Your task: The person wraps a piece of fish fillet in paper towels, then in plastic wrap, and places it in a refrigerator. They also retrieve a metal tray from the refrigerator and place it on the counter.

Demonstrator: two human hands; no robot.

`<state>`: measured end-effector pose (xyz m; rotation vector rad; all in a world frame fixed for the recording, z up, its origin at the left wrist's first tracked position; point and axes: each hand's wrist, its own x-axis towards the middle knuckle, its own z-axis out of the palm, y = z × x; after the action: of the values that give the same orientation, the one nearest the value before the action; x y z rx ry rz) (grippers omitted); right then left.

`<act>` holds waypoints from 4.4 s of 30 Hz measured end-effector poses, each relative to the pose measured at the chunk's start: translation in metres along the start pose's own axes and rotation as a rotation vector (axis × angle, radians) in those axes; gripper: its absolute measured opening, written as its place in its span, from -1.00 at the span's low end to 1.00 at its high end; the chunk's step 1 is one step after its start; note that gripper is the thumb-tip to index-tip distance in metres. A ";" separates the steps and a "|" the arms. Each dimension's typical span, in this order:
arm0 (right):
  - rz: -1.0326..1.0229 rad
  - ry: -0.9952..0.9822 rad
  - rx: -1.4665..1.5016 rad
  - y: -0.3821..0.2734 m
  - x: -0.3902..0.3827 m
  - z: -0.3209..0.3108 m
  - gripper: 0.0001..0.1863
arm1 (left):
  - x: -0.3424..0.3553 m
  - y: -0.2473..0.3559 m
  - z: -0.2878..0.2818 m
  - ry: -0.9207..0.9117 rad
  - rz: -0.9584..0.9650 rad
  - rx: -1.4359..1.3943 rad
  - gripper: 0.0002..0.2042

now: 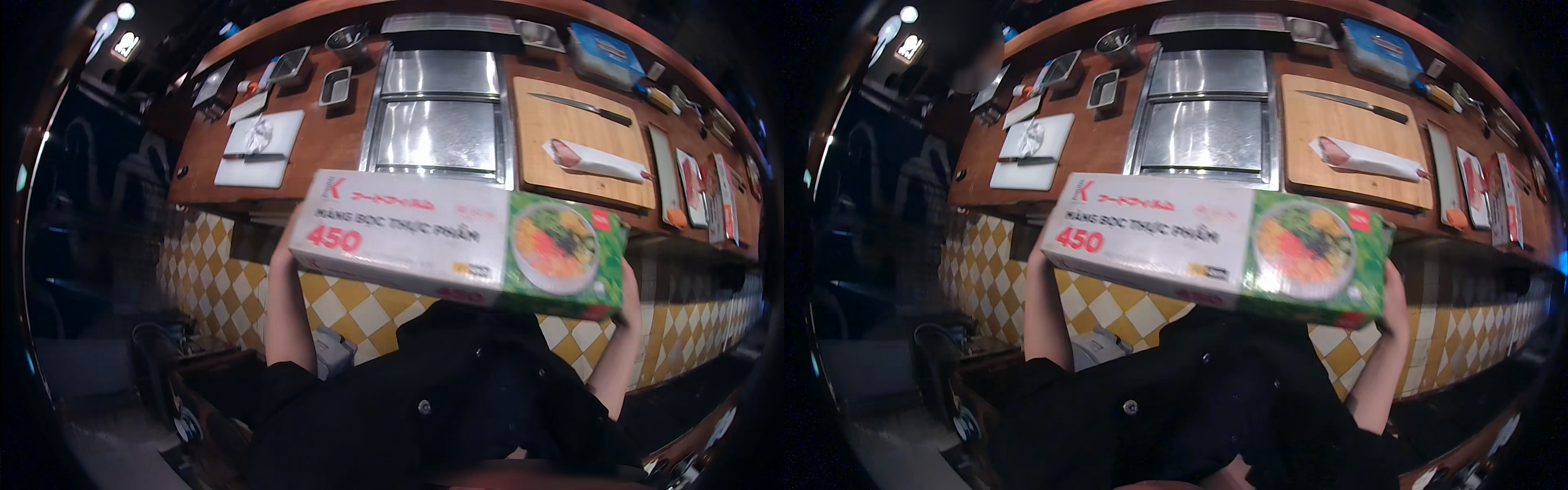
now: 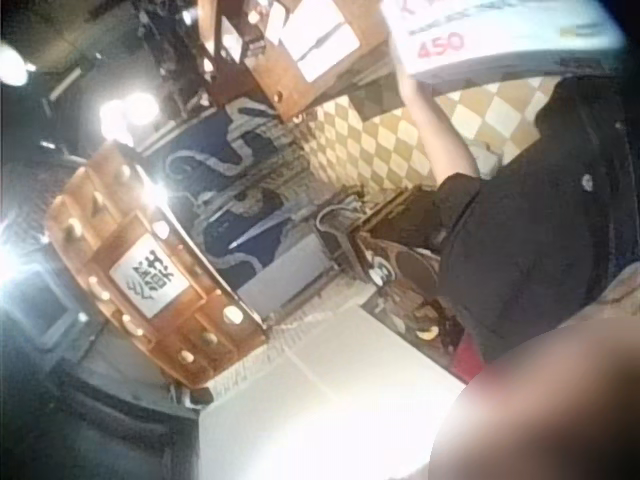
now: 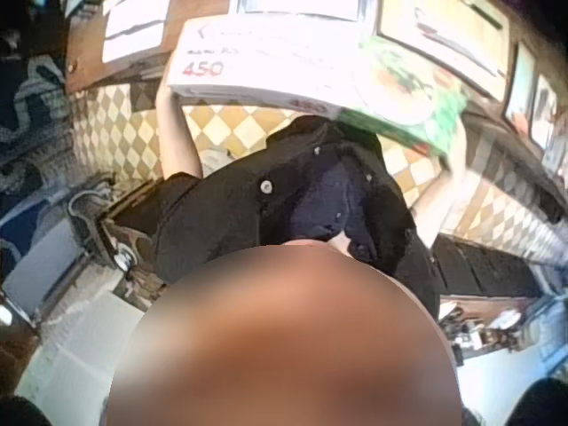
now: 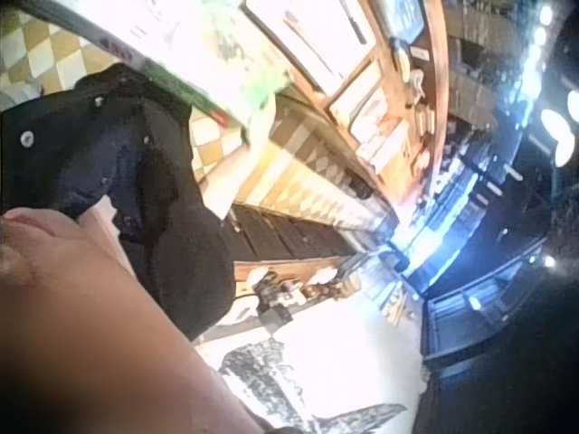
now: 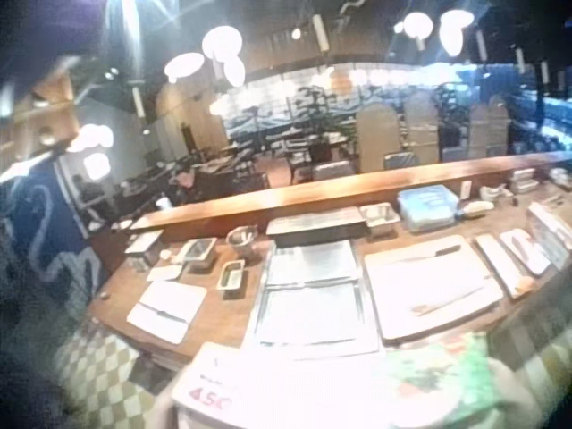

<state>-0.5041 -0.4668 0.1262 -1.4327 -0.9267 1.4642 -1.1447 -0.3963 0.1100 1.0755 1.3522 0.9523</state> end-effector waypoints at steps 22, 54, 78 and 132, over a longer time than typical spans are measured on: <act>-0.192 -0.095 -0.796 0.008 0.337 0.251 -0.13 | 0.198 -0.087 -0.255 0.173 -0.053 -0.061 -0.65; -0.659 0.559 -0.976 -0.030 0.350 0.366 -0.55 | 0.430 -0.017 -0.270 0.186 0.294 0.272 -0.45; -0.152 0.244 -1.490 -0.065 0.314 0.396 -0.51 | 0.279 0.017 -0.272 -0.151 0.620 1.394 -0.77; 0.094 0.187 -0.902 0.247 0.224 0.339 -0.74 | 0.143 -0.219 -0.175 0.199 0.040 1.026 -0.77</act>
<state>-0.8539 -0.3238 -0.1626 -2.2260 -1.5082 0.9568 -1.3329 -0.3085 -0.1268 1.7866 2.0660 0.3435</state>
